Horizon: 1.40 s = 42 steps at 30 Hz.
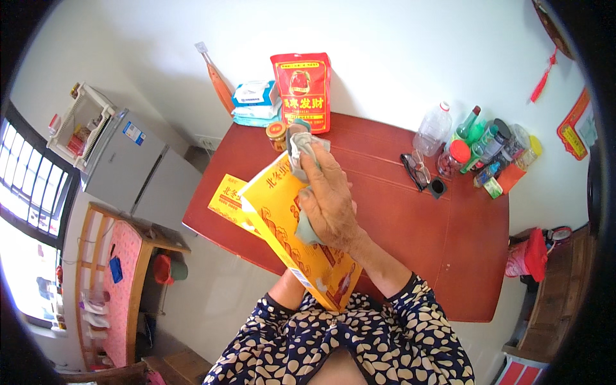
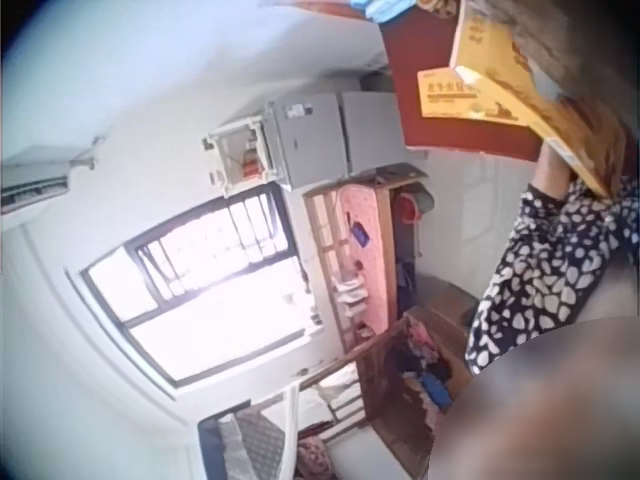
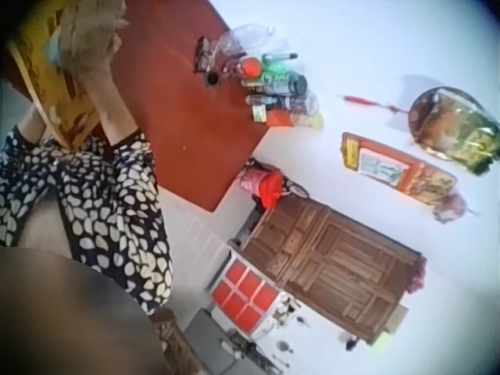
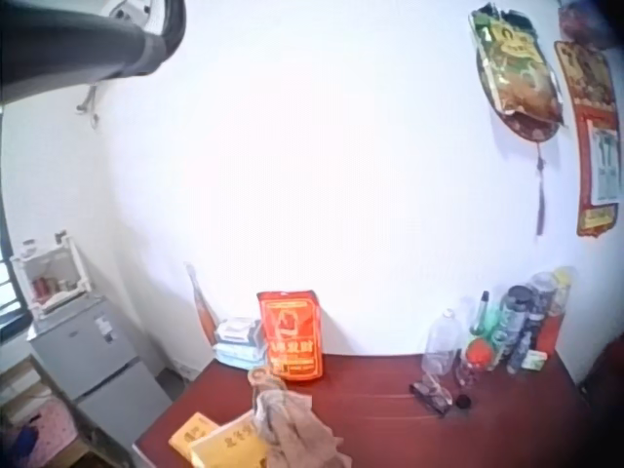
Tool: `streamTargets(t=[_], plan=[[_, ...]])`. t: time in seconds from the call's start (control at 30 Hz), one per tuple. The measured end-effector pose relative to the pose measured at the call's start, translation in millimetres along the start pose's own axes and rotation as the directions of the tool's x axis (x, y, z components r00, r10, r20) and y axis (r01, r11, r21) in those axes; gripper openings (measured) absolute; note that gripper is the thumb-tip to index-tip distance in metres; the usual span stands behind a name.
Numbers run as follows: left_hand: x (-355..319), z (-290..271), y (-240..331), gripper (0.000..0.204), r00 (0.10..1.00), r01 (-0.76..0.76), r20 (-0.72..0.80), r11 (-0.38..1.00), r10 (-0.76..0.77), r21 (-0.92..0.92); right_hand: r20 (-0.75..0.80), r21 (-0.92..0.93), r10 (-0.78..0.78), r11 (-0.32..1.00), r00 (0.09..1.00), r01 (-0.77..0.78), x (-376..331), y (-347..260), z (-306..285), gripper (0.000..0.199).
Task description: The person wipes the surfaces of several food packaging items on a table using a cloth. They clean a yellow box, a red pouch, and a small jar, handling each item one at a time and wiping all visible sides before placing them back on the table.
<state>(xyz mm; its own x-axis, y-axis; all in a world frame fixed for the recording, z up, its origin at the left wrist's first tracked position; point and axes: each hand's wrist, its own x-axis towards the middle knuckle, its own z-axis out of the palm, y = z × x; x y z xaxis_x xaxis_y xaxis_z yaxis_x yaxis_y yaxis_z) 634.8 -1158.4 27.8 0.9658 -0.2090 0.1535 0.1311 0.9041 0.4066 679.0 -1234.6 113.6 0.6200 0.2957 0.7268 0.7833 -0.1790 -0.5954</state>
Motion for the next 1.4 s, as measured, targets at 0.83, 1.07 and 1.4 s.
streamTargets(t=[0.83,1.07,1.4], plan=[[-15.8,-8.9,-11.5,0.055,0.997,-0.073,0.049,0.953,0.061,0.294,0.116,0.109,0.298,0.944,0.948,-0.310,-191.9,-14.6,-12.3,0.049],[-29.7,18.0,-10.0,0.065,0.996,-0.058,-0.047,0.959,0.074,0.277,0.117,0.108,-0.080,0.992,0.990,0.067,-87.9,-39.0,-6.7,0.053],[-33.4,-29.3,9.6,0.055,0.882,-0.158,-0.368,0.920,0.296,0.360,0.262,-0.103,0.045,0.995,0.964,-0.019,-124.8,-53.8,-0.8,0.090]])
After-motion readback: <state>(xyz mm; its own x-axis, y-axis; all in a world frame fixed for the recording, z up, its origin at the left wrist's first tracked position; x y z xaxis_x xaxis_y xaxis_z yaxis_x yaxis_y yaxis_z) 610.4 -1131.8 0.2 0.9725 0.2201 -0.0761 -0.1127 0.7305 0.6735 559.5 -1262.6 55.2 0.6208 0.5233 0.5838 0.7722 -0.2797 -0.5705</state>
